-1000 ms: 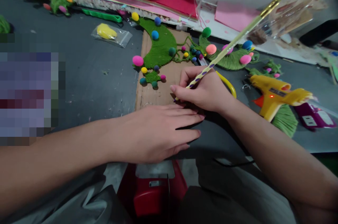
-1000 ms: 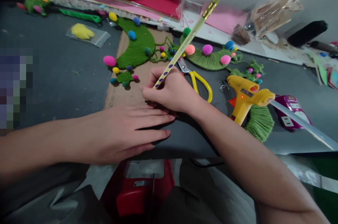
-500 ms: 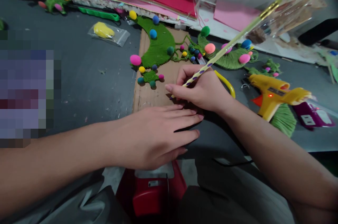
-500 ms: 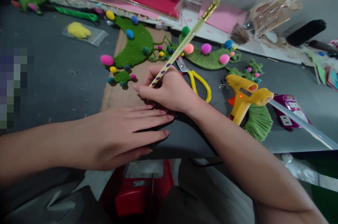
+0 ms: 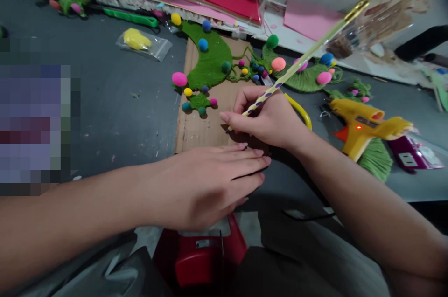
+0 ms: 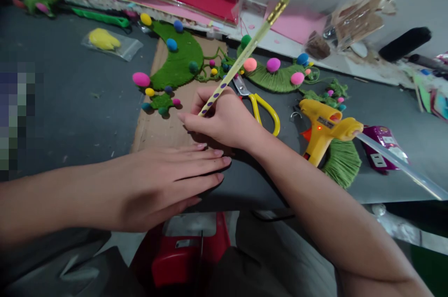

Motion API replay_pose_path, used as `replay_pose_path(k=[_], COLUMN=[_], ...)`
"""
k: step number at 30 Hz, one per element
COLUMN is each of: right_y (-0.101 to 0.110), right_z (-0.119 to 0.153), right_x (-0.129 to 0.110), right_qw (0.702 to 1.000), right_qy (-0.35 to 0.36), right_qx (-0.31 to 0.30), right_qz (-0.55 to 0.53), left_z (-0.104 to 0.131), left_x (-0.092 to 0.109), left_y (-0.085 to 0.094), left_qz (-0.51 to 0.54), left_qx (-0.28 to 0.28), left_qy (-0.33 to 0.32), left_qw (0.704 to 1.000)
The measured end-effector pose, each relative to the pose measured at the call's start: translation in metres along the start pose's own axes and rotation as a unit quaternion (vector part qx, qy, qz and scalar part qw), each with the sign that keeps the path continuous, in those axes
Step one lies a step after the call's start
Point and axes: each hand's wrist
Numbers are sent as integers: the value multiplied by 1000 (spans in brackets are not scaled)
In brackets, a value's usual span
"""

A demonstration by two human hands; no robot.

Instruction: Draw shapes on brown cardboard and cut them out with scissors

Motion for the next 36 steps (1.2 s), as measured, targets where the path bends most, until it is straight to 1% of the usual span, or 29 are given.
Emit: replay_pose_path(k=[4,10,12,15,16,21,25,31,36], right_y=[1,0,0,1,2,5,3,3,3], right_z=[0,0,0,-2,-3,-8,-9,-9,-9], right_x=[1,2,2,2,2,2,2,4,3], right_qw=[1000,1000,1000,997,996,998,998,999,997], right_qy=[12,6,16,39,43,34,43,39,47], right_qx=[-8,-2,15,68,72,28,24,20,22], right_qz=[10,3,11,11,13,33,31,31,55], left_z=[0,0,-1,-2,-2,-4,-4,-3,-3], left_x=[0,0,0,1,1,1,0,0,1], left_y=[1,0,0,1,1,1,1,0,1], left_qz=[-1,14,18,23,26,29,26,23,23], left_qx=[3,9,12,10,8,4,16,12,26], left_qy=[-4,4,6,5,4,3,3,3,1], left_qw=[1000,1000,1000,1000,1000,1000,1000,1000,999])
Point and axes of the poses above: each hand's wrist, its own z-axis away from the middle knuckle, its own y-axis out of the back of the hand, x = y × z, and after that the axes turned 14 degrees about -z, right-handed
